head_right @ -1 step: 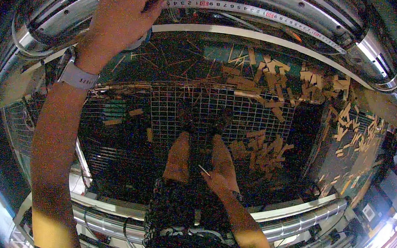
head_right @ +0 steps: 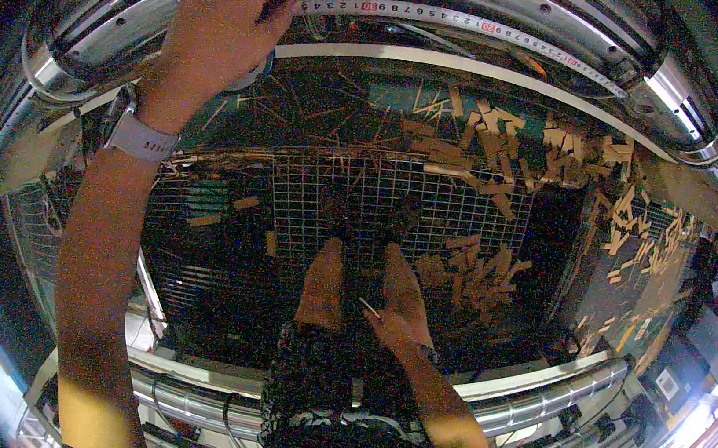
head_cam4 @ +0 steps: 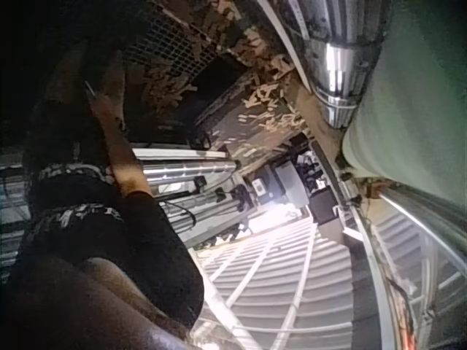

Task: The person measures a large curved metal component using a tape measure and marks it with a pen. They then move to a second set of metal pipes and repeat the measuring and marking process.

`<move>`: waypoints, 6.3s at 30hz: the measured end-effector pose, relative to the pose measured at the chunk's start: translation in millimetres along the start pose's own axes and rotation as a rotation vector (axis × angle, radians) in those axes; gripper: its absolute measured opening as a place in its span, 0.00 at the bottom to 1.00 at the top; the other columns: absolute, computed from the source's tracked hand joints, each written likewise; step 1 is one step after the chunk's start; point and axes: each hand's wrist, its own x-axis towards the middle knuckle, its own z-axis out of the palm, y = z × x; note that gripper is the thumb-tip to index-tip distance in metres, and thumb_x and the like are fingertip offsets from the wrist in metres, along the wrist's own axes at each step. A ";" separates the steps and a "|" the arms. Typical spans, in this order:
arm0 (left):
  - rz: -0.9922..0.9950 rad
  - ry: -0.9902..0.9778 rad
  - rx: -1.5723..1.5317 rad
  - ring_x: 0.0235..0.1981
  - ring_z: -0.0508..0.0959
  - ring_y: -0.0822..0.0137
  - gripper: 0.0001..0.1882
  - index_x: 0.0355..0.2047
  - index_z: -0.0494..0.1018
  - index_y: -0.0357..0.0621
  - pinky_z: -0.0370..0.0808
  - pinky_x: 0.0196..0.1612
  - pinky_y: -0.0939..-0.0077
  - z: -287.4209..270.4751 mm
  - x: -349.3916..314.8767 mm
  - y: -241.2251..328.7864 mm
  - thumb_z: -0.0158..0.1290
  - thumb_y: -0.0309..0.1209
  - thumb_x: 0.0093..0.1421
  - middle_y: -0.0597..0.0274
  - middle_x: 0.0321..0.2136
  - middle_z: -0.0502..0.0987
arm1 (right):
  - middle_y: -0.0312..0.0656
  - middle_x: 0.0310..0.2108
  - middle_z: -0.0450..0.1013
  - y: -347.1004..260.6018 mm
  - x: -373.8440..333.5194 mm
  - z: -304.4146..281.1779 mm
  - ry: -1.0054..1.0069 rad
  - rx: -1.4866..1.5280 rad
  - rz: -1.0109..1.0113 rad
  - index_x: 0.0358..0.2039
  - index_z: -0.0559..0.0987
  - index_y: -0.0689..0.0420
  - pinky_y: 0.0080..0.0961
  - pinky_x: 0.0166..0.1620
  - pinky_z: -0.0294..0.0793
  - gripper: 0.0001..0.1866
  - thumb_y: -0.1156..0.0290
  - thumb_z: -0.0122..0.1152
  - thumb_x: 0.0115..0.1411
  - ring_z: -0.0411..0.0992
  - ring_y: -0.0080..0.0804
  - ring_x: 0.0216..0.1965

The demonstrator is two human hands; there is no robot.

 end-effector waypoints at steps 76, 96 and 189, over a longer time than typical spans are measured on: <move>0.008 -0.038 -0.305 0.25 0.73 0.54 0.09 0.30 0.72 0.46 0.70 0.27 0.66 -106.2 -234.0 -365.9 0.49 0.36 0.53 0.56 0.23 0.73 | 0.34 0.13 0.57 -268.8 20.7 101.6 0.085 0.433 -0.077 0.24 0.68 0.59 0.25 0.19 0.53 0.13 0.63 0.47 0.59 0.54 0.20 0.13; -0.023 -0.052 -0.251 0.29 0.73 0.54 0.12 0.30 0.72 0.41 0.69 0.33 0.66 -94.4 -222.4 -374.2 0.49 0.37 0.54 0.53 0.24 0.72 | 0.47 0.50 0.58 -275.3 39.2 154.1 0.036 0.064 -0.035 0.55 0.58 0.57 0.33 0.41 0.66 0.23 0.67 0.47 0.60 0.64 0.36 0.43; 0.051 -0.216 0.080 0.16 0.72 0.58 0.19 0.45 0.61 0.38 0.72 0.19 0.66 326.1 49.9 89.2 0.47 0.33 0.55 0.48 0.42 0.65 | 0.44 0.29 0.67 -32.5 35.9 106.9 0.097 0.151 -0.361 0.32 0.75 0.55 0.38 0.34 0.68 0.10 0.63 0.50 0.54 0.66 0.43 0.34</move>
